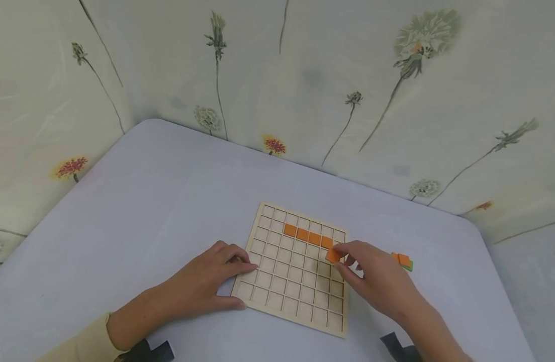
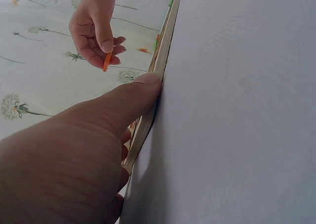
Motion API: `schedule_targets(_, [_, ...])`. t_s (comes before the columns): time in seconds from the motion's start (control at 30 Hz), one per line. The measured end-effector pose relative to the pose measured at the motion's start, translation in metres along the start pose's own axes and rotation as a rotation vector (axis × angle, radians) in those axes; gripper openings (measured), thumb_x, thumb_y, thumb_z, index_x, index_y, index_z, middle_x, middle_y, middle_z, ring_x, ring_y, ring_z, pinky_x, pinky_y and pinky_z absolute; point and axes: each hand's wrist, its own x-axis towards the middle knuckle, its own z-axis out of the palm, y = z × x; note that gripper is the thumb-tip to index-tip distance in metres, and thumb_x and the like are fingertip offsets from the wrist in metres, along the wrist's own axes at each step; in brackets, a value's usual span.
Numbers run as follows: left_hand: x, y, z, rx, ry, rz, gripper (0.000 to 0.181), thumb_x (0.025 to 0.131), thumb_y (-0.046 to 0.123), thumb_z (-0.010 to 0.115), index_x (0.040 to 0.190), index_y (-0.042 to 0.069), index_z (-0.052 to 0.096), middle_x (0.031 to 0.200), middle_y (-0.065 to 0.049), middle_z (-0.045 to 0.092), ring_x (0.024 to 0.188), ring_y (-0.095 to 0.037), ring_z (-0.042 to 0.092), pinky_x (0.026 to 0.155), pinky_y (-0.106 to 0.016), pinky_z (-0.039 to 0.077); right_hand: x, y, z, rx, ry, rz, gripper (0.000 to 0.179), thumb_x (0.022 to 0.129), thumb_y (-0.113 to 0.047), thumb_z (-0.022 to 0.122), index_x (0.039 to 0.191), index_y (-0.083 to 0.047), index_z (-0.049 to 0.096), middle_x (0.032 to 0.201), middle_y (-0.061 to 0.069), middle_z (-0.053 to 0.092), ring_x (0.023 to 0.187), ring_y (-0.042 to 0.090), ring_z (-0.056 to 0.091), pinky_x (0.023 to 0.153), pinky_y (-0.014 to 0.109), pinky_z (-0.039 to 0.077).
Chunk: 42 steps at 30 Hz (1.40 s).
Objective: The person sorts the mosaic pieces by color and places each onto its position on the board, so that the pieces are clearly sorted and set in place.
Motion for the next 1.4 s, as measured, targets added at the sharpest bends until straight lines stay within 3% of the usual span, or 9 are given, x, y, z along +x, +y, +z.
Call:
schedule_targets(0.17, [0.000, 0.000, 0.000, 0.011, -0.004, -0.003, 0.066, 0.087, 0.049, 0.083, 0.144, 0.021, 0.065, 0.137, 0.012, 0.052, 0.121, -0.009, 0.043, 0.103, -0.031, 0.046, 0.010, -0.004, 0.003, 0.004, -0.005, -0.027, 0.030, 0.092, -0.017, 0.081, 0.121, -0.015, 0.074, 0.108, -0.009, 0.071, 0.088, 0.006, 0.064, 0.072, 0.027, 0.057])
schedule_targets(0.37, [0.001, 0.000, 0.000, 0.012, -0.008, -0.006, 0.065, 0.087, 0.049, 0.083, 0.143, 0.020, 0.066, 0.136, 0.013, 0.052, 0.121, -0.009, 0.043, 0.103, -0.031, 0.046, 0.022, -0.012, 0.007, 0.022, -0.063, 0.006, 0.026, 0.094, -0.022, 0.080, 0.119, -0.018, 0.076, 0.108, -0.009, 0.073, 0.090, 0.008, 0.065, 0.074, 0.030, 0.057])
schedule_targets(0.8, [0.000, -0.002, 0.000, -0.011, -0.005, 0.005, 0.065, 0.087, 0.047, 0.083, 0.143, 0.019, 0.066, 0.136, 0.013, 0.052, 0.120, -0.009, 0.043, 0.102, -0.031, 0.046, 0.048, -0.023, 0.023, 0.032, -0.128, -0.013, 0.021, 0.095, -0.021, 0.079, 0.116, -0.016, 0.076, 0.109, -0.006, 0.073, 0.091, 0.011, 0.066, 0.079, 0.034, 0.057])
schedule_targets(1.2, [0.000, -0.002, 0.001, -0.006, -0.009, -0.008, 0.065, 0.087, 0.048, 0.083, 0.143, 0.021, 0.066, 0.136, 0.015, 0.051, 0.121, -0.009, 0.043, 0.102, -0.030, 0.046, 0.066, -0.023, 0.038, -0.016, -0.132, -0.090, 0.018, 0.095, -0.021, 0.078, 0.111, -0.012, 0.077, 0.096, -0.007, 0.071, 0.084, 0.010, 0.061, 0.077, 0.033, 0.055])
schedule_targets(1.4, [0.000, -0.002, 0.001, -0.007, -0.015, -0.010, 0.065, 0.088, 0.050, 0.083, 0.144, 0.021, 0.065, 0.136, 0.015, 0.051, 0.123, -0.009, 0.043, 0.103, -0.030, 0.046, 0.071, -0.023, 0.042, -0.012, -0.121, -0.100, 0.019, 0.096, -0.022, 0.077, 0.112, -0.012, 0.078, 0.101, -0.004, 0.073, 0.091, 0.013, 0.065, 0.080, 0.035, 0.057])
